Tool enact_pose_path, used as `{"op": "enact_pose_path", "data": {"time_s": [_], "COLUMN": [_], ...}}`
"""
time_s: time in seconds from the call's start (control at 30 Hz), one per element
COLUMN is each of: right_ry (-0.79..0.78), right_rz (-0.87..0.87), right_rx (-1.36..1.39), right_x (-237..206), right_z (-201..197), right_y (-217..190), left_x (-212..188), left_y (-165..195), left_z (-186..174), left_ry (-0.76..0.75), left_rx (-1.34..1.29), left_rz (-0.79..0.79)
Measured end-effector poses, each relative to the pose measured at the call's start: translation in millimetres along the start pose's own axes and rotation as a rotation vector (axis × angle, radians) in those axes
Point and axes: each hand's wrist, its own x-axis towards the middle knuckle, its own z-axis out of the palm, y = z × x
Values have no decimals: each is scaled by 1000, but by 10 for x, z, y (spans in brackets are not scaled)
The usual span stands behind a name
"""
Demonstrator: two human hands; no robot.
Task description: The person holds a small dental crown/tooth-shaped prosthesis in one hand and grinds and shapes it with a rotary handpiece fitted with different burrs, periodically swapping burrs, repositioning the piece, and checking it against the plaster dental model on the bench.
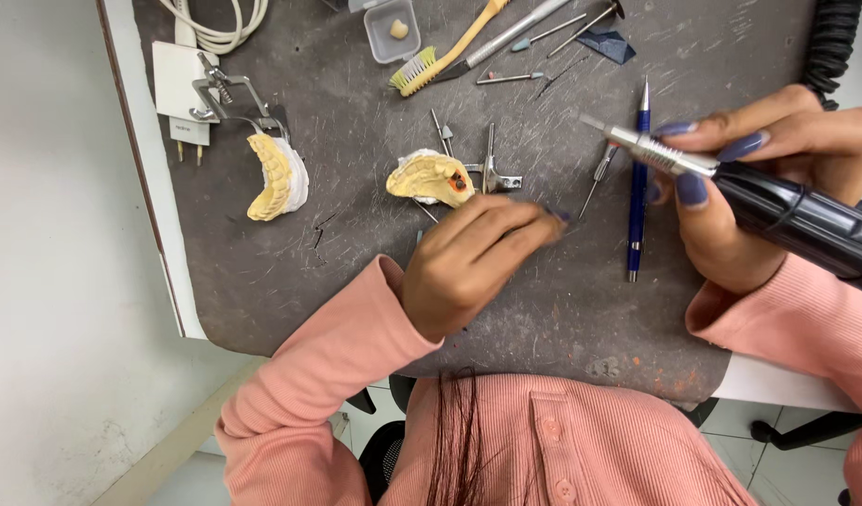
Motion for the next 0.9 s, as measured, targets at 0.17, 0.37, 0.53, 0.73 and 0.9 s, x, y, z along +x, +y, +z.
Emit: {"op": "enact_pose_path", "data": {"time_s": [0.17,0.37,0.53,0.73,0.9], "right_ry": [-123,-500,-471,-584,-592], "right_rz": [-121,-79,-116,-102,-107], "right_rx": [-147,-60,103,307,341], "right_x": [258,439,534,524,437], "right_z": [1,84,228,191,172], "right_y": [-97,-346,-449,-394,-331], "left_x": [-81,-138,-159,-156,-154], "left_y": [-4,-49,-70,-45,-50], "left_z": [-5,94,123,97,90], "left_ry": [-16,-30,-60,-75,-110], "left_rx": [-858,-1438,-1497,-1551,-1524], "left_rz": [-369,-729,-829,-823,-823]}}
